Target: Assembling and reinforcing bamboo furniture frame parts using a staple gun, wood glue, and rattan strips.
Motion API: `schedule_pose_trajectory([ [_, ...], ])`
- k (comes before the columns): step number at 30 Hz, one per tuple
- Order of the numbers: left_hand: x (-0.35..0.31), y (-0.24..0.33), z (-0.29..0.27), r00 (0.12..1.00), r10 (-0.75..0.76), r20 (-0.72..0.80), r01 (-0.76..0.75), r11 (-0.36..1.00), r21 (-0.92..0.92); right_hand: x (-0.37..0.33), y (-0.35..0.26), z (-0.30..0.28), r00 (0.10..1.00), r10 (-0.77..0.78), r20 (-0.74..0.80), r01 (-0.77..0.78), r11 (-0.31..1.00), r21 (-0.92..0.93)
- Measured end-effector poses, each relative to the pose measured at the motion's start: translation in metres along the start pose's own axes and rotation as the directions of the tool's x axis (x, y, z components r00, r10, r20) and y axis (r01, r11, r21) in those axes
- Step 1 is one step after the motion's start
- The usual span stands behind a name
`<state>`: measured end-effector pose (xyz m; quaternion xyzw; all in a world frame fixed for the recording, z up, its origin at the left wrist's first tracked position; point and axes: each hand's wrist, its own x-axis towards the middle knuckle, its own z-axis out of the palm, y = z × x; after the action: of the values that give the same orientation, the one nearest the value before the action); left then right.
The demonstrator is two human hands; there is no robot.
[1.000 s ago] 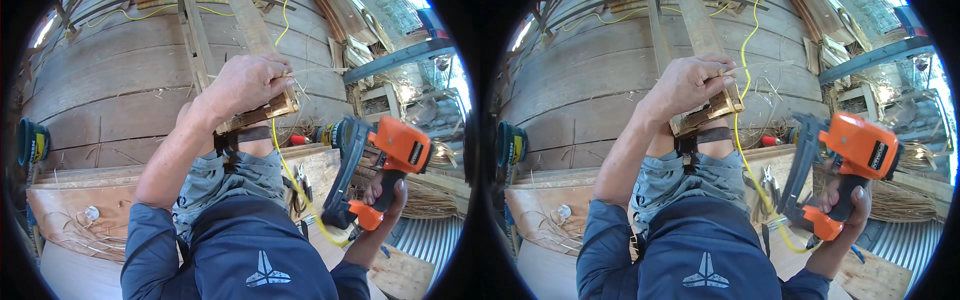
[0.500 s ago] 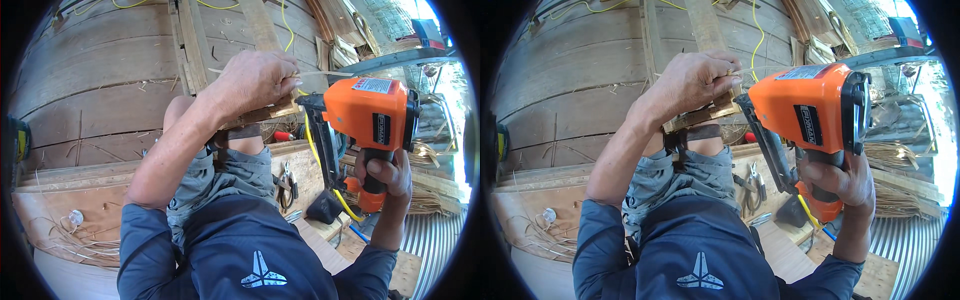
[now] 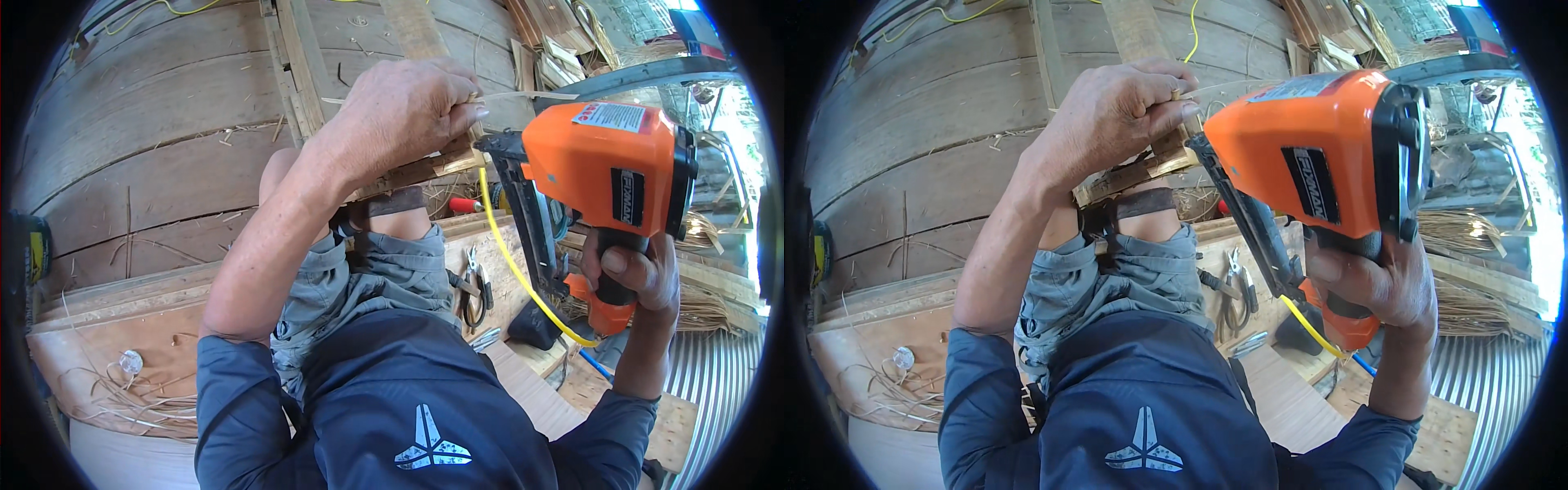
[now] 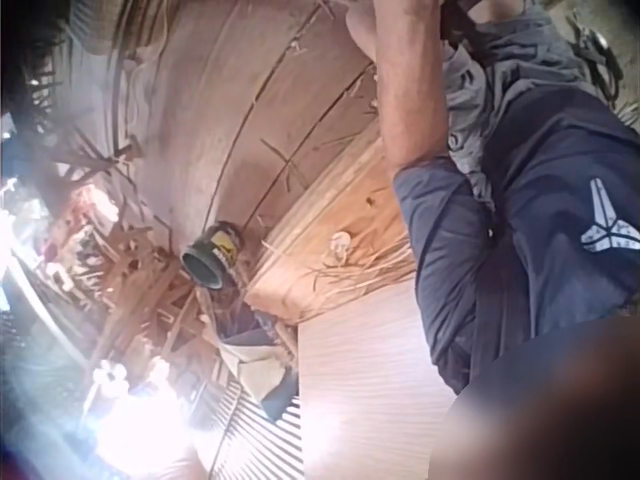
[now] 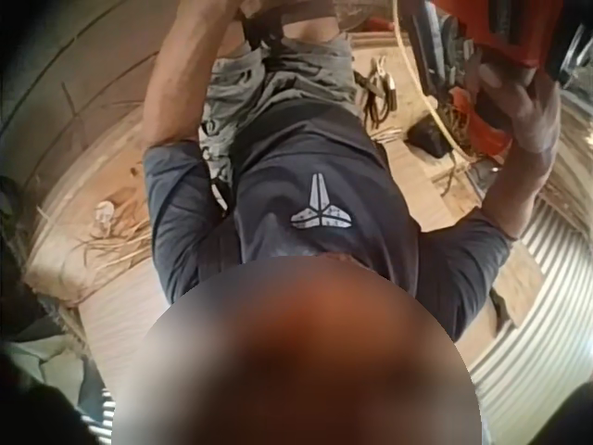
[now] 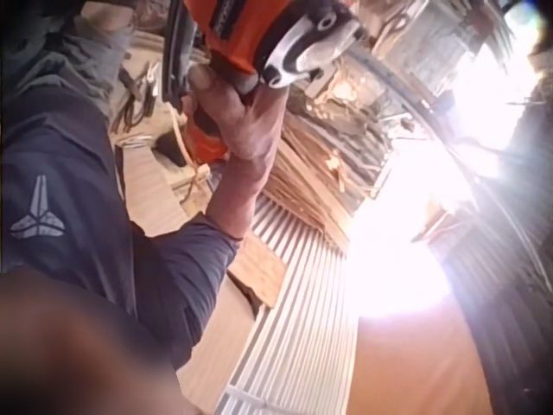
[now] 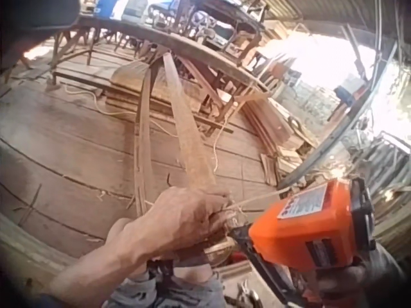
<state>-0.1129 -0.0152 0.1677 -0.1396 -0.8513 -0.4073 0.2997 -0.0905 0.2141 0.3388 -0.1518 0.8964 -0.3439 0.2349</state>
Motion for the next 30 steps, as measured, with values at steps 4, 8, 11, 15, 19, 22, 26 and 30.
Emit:
schedule_pose_trajectory([
  [4, 0.000, 0.000, 0.000, 0.999, -0.029, 0.012, 0.029, 0.999, -0.014, -0.004, 0.002, -0.004, 0.999, 0.034, 0.027, -0.034, 0.999, 0.010],
  [8, 0.000, 0.003, -0.003, 0.999, -0.032, 0.030, 0.032, 0.999, 0.003, -0.005, 0.004, -0.004, 1.000, -0.021, 0.017, 0.022, 0.997, -0.069],
  [11, -0.001, 0.005, -0.006, 0.998, -0.048, 0.030, 0.049, 0.999, -0.013, -0.005, 0.002, -0.004, 0.999, -0.048, -0.014, 0.046, 0.988, -0.148],
  [15, -0.002, 0.001, -0.002, 0.997, -0.060, 0.043, 0.061, 0.998, -0.007, -0.001, 0.002, -0.008, 0.988, -0.094, 0.120, 0.121, 0.962, -0.246],
  [19, -0.001, -0.001, 0.004, 0.996, 0.037, -0.076, -0.037, 0.999, -0.002, 0.004, -0.001, -0.014, 0.980, -0.120, 0.158, 0.162, 0.944, -0.289],
  [22, 0.000, 0.005, 0.001, 0.999, -0.013, -0.053, 0.014, 1.000, 0.021, 0.005, -0.010, -0.023, 0.958, 0.042, 0.282, 0.006, 0.986, -0.167],
  [26, 0.000, 0.014, -0.011, 0.996, -0.088, -0.001, 0.088, 0.993, -0.080, 0.006, 0.006, -0.028, 0.972, -0.169, 0.166, 0.176, 0.984, -0.032],
  [30, -0.003, 0.015, -0.011, 0.992, -0.124, 0.024, 0.125, 0.991, -0.039, -0.007, 0.045, -0.067, 0.977, -0.112, 0.179, 0.080, 0.981, 0.176],
])
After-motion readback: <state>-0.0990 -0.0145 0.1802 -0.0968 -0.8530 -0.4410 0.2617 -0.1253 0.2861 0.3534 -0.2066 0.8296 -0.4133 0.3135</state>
